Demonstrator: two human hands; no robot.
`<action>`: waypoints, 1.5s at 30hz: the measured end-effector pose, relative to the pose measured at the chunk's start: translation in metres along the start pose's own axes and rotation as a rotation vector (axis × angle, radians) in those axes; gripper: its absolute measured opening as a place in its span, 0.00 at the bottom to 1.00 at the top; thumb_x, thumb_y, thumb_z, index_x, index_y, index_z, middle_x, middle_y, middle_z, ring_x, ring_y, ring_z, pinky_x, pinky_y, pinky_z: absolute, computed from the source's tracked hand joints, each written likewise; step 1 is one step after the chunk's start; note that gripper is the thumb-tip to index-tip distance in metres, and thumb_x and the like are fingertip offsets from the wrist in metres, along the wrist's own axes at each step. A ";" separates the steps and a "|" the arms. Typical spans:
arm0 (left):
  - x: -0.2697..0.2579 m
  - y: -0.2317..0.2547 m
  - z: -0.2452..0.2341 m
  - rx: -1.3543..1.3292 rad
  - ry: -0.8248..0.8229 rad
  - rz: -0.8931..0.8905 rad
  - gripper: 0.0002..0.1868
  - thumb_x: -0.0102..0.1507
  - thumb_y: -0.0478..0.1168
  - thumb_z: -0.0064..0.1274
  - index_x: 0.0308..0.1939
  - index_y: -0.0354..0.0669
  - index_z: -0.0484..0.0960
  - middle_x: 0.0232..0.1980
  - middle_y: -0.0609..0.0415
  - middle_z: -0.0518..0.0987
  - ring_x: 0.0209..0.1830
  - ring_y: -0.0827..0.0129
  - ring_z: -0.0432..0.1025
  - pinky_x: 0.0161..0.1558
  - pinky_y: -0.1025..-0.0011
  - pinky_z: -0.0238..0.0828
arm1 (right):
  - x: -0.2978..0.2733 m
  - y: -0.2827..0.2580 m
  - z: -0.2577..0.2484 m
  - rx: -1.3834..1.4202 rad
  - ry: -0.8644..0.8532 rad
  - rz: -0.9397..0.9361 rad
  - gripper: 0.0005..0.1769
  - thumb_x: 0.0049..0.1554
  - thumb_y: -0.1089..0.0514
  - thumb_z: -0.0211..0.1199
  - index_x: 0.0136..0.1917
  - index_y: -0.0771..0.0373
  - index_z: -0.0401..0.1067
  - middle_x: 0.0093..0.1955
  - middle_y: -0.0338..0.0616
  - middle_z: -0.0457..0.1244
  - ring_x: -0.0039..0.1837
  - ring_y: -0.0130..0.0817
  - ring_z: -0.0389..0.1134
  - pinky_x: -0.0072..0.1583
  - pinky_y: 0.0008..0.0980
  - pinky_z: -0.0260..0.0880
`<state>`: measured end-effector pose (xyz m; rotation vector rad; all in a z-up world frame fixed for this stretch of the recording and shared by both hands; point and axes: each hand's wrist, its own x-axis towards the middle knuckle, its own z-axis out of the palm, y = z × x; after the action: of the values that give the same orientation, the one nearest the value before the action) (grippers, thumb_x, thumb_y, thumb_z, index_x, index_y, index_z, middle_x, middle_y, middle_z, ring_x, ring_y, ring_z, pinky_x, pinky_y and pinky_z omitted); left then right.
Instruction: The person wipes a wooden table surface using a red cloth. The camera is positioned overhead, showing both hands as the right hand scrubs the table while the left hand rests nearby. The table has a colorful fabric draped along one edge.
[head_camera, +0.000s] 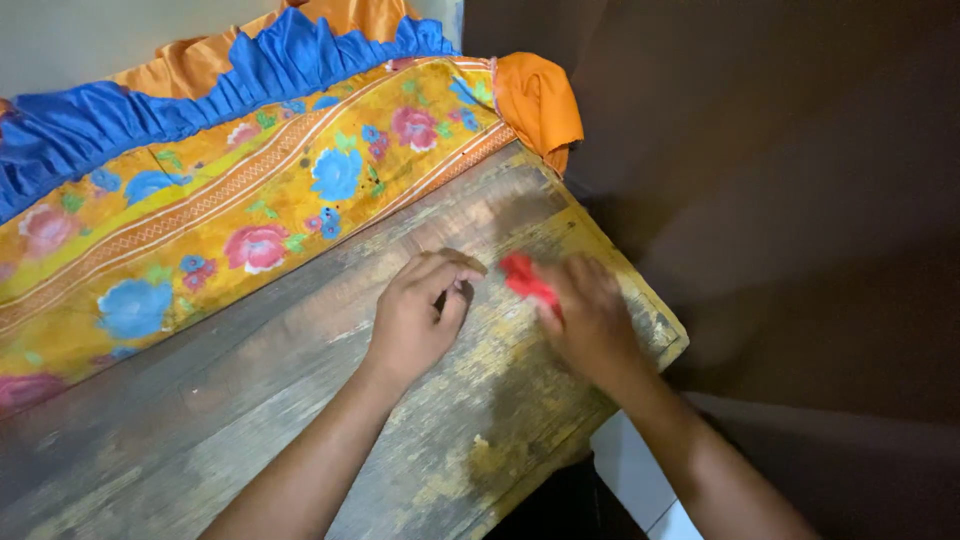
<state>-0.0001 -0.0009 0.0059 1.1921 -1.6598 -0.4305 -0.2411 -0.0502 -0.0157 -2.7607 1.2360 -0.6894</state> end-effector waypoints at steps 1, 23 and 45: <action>0.000 0.001 0.000 -0.001 -0.001 0.002 0.11 0.61 0.30 0.48 0.40 0.47 0.85 0.35 0.51 0.80 0.41 0.48 0.76 0.45 0.53 0.74 | 0.001 0.012 0.005 -0.001 0.001 0.001 0.24 0.50 0.58 0.69 0.61 0.56 0.72 0.48 0.47 0.60 0.53 0.53 0.66 0.54 0.52 0.68; -0.006 -0.004 0.001 0.007 0.034 -0.099 0.10 0.60 0.30 0.49 0.37 0.47 0.85 0.33 0.51 0.80 0.39 0.49 0.77 0.45 0.55 0.75 | -0.001 -0.019 0.003 0.000 0.053 0.040 0.22 0.49 0.55 0.71 0.58 0.53 0.73 0.46 0.45 0.59 0.50 0.52 0.66 0.52 0.49 0.68; -0.005 -0.001 0.001 0.043 -0.028 -0.004 0.10 0.61 0.30 0.48 0.38 0.47 0.84 0.35 0.50 0.80 0.40 0.49 0.76 0.46 0.56 0.75 | 0.007 -0.030 -0.015 0.118 0.105 -0.031 0.19 0.56 0.61 0.67 0.61 0.58 0.72 0.46 0.50 0.62 0.49 0.53 0.66 0.52 0.46 0.65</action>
<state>-0.0006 0.0022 0.0018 1.2260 -1.6983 -0.4171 -0.2220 -0.0324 0.0074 -2.6839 1.1321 -0.8906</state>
